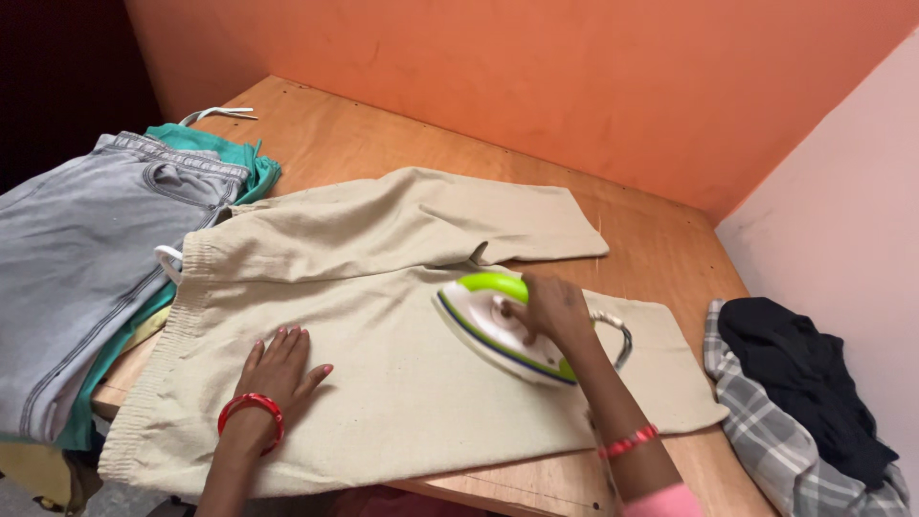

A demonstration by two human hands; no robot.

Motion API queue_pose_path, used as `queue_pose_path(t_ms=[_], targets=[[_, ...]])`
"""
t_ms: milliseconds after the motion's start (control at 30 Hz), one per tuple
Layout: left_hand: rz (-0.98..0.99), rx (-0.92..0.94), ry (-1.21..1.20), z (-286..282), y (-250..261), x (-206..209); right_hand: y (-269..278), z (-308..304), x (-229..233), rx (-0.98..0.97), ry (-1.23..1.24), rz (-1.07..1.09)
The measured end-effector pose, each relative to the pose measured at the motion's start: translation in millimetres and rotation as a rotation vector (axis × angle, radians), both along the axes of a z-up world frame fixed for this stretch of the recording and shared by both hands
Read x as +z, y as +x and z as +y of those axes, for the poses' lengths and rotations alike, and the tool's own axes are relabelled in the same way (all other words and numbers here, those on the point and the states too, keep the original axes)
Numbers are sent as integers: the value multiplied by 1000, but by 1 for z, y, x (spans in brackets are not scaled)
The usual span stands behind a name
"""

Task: The person irons a pair of beige pants on a wooden table using a green and white iron. They smooth the fabric with their left hand while moving the iron back and forth with their right hand, periodically repositioning the pants to cover different areas.

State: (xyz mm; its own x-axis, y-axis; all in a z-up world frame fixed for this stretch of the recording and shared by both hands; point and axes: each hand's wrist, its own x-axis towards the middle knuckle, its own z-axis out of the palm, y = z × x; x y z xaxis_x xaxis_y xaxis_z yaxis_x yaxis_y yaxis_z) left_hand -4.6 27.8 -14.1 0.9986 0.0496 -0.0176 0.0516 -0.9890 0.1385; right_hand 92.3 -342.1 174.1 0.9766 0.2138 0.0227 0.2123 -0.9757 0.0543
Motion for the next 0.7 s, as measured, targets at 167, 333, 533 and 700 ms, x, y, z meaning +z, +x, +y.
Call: queue_pose_path(t_ms=[167, 333, 533, 700], targets=[[92, -63, 166, -50, -11, 15, -56, -26, 3, 126, -45, 149], [255, -308, 36, -127, -29, 35, -88, -43, -3, 179, -17, 135], [305, -328, 3, -132, -35, 69, -27, -46, -8, -7, -46, 68], [309, -330, -23, -131, -38, 74, 36, -59, -12, -179, -17, -27]])
